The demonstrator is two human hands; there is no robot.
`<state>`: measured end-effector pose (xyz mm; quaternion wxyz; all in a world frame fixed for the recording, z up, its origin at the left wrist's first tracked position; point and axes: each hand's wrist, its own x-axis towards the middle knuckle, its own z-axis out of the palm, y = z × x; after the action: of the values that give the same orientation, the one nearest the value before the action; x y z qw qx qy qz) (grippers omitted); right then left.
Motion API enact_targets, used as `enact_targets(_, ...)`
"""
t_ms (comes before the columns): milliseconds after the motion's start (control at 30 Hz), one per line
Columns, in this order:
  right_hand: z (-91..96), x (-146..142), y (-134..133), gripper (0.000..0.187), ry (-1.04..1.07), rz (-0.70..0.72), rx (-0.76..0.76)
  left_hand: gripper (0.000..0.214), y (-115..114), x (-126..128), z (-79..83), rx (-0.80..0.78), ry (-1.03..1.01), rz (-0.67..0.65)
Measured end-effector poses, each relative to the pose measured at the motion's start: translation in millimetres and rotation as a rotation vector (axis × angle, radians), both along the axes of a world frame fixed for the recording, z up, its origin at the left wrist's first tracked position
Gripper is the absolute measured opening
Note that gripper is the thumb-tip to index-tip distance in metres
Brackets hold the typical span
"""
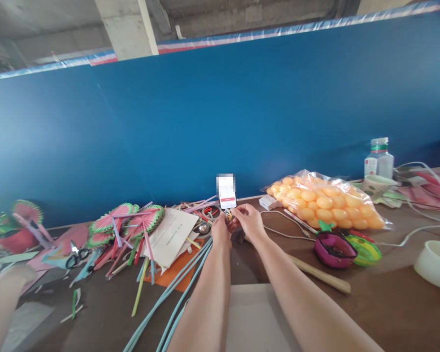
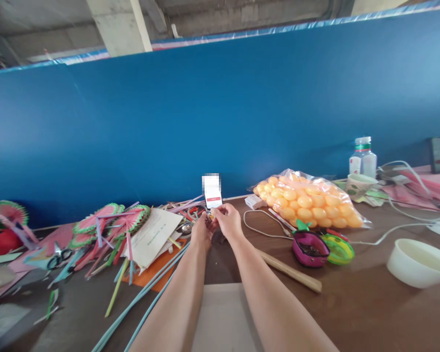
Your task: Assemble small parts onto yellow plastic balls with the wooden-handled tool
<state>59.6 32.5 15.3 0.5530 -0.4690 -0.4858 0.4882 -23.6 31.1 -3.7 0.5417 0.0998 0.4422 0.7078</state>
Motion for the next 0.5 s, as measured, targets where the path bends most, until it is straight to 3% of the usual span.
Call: enact_targets(500, -6.5, -0.2, 5.3, 0.013, -0.028, 0.001, -0.03, 0.014, 6.3, -2.9, -8.0, -0.034, -0.017, 0.005)
